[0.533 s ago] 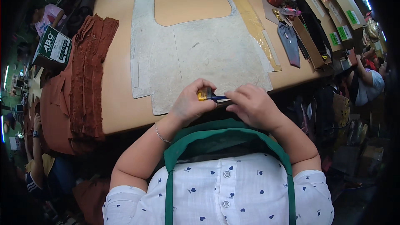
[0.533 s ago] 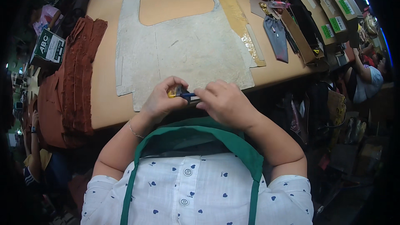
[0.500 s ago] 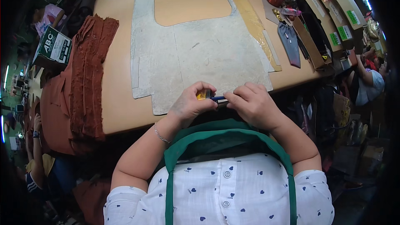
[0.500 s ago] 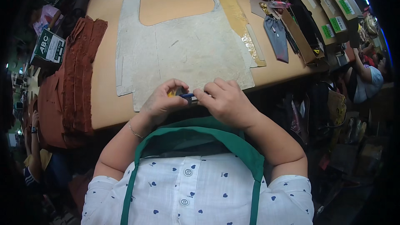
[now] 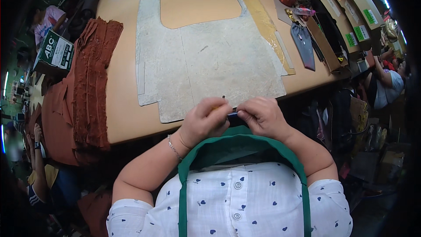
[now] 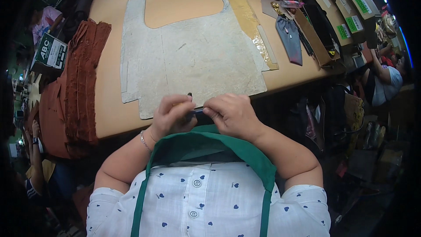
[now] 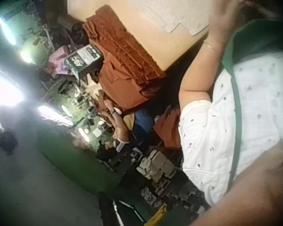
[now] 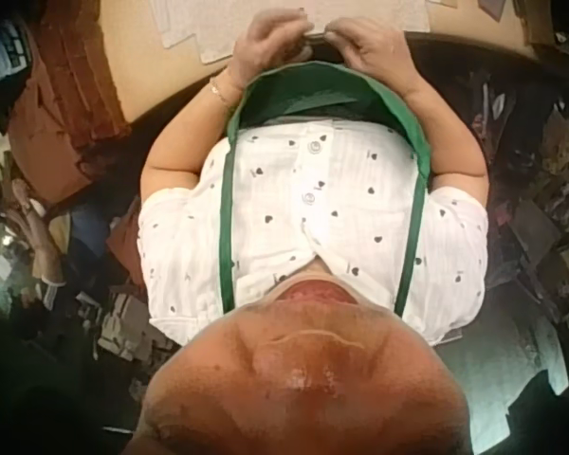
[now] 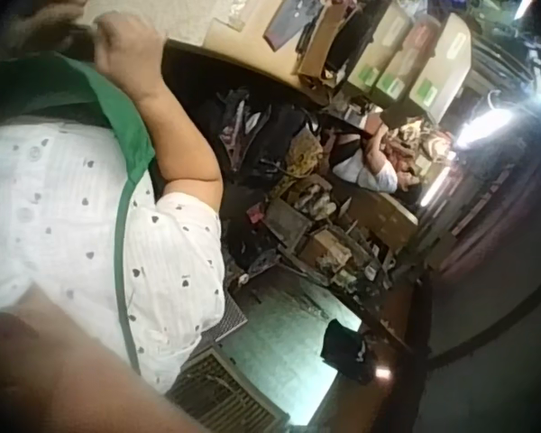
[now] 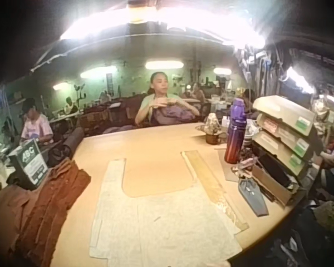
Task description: The person places a pattern onto a piece of brown material, uses a pen to trace the outline of the pattern, then removes the pattern and checks the traced line.
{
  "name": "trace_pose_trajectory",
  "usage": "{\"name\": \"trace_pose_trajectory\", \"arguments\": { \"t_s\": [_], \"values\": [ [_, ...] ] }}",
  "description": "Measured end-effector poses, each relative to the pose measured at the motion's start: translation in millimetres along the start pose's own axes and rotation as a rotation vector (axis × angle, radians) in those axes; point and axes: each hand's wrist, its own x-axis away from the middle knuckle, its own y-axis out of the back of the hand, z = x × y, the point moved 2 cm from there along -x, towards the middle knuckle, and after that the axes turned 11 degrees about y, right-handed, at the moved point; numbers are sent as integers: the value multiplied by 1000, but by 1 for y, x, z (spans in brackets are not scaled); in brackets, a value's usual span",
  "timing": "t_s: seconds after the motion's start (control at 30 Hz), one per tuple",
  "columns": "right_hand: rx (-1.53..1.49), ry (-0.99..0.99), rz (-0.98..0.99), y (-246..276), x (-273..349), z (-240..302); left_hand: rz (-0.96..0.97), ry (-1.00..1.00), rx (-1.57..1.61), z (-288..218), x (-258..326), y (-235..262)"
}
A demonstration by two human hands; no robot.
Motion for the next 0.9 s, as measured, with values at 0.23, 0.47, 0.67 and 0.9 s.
{"name": "trace_pose_trajectory", "arguments": {
  "t_s": [0.23,0.47,0.67,0.9],
  "values": [
    [-1022,-539,532,3,10,-8,424,-532,-125,-23,-19,29],
    [-563,-558,260,28,2,-41,285,212,25,17,-28,35],
    [-378,-497,134,15,-6,-37,348,584,273,13,-5,12],
    [-339,-483,103,6,-7,-34,334,605,319,9,1,6]
  ]
}}
